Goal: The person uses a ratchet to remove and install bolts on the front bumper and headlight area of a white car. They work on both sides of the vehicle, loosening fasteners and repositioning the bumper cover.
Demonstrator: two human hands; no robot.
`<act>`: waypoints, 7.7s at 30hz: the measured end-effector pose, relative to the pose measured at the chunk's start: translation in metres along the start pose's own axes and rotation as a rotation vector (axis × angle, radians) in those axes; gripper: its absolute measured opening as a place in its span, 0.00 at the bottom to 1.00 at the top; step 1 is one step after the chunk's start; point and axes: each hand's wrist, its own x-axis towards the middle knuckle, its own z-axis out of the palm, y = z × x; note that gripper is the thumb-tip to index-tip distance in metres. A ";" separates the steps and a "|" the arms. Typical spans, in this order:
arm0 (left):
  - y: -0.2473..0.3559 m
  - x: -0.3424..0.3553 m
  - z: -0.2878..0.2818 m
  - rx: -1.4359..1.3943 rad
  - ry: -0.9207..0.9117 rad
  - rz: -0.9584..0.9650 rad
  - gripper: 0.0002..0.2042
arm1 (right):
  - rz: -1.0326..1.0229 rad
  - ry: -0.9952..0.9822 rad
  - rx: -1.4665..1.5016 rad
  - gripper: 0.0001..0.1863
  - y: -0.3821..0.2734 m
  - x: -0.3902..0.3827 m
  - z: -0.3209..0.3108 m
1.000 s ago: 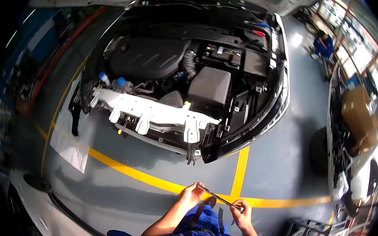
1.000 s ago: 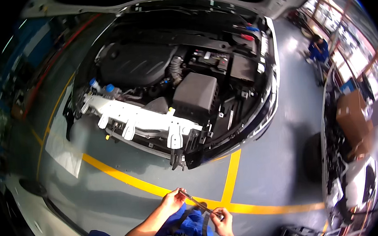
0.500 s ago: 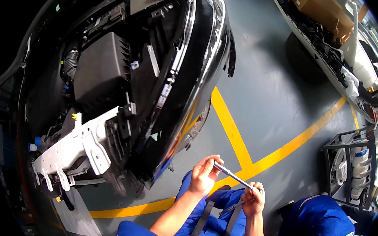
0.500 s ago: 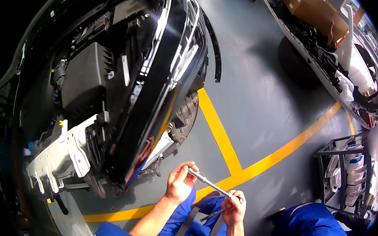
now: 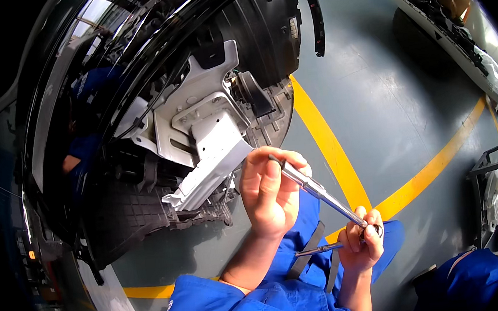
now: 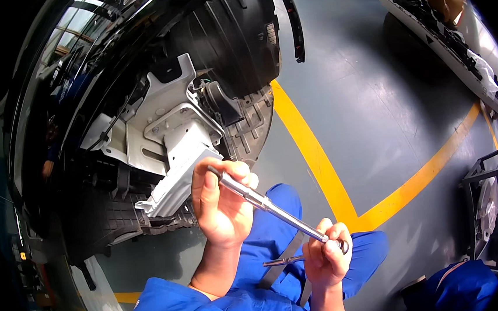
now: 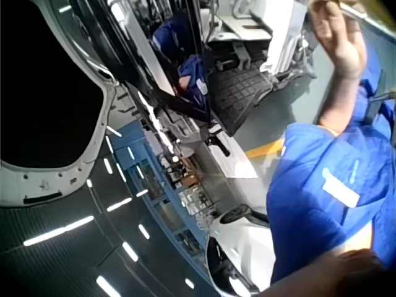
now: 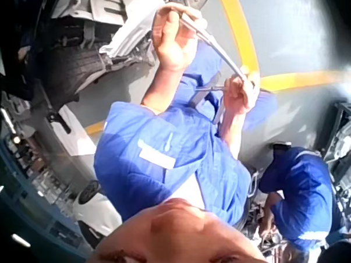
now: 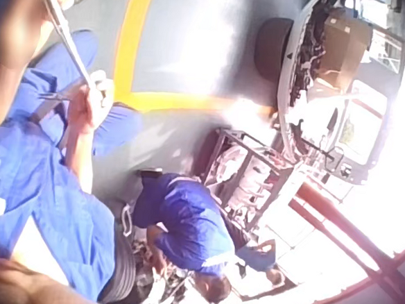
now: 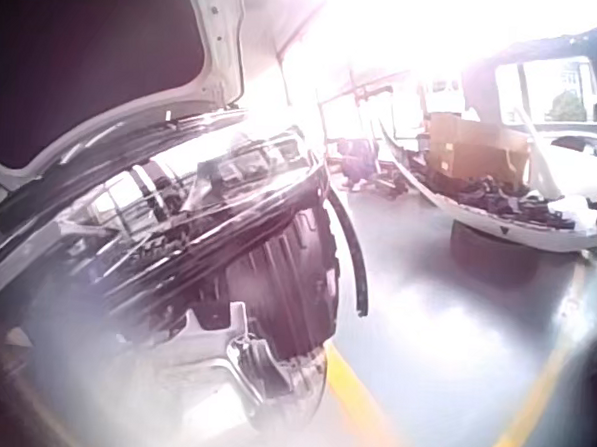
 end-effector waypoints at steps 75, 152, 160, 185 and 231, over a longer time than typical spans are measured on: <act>0.210 0.061 -0.017 1.476 -0.191 1.490 0.26 | -0.655 -0.024 -0.846 0.21 0.124 0.062 0.132; 0.086 0.143 -0.047 -0.158 -0.021 -0.475 0.15 | -1.014 -0.565 -1.773 0.19 0.043 0.098 0.171; 0.089 0.137 -0.044 -0.176 -0.146 -0.458 0.16 | -0.084 0.352 -0.274 0.17 0.096 0.059 0.196; 0.070 0.156 -0.090 -0.424 -0.318 -0.461 0.15 | -0.492 -0.232 -1.649 0.13 0.058 0.064 0.209; 0.081 0.158 -0.078 -0.144 -0.344 -0.381 0.18 | -1.377 -0.490 -2.306 0.20 0.050 0.074 0.171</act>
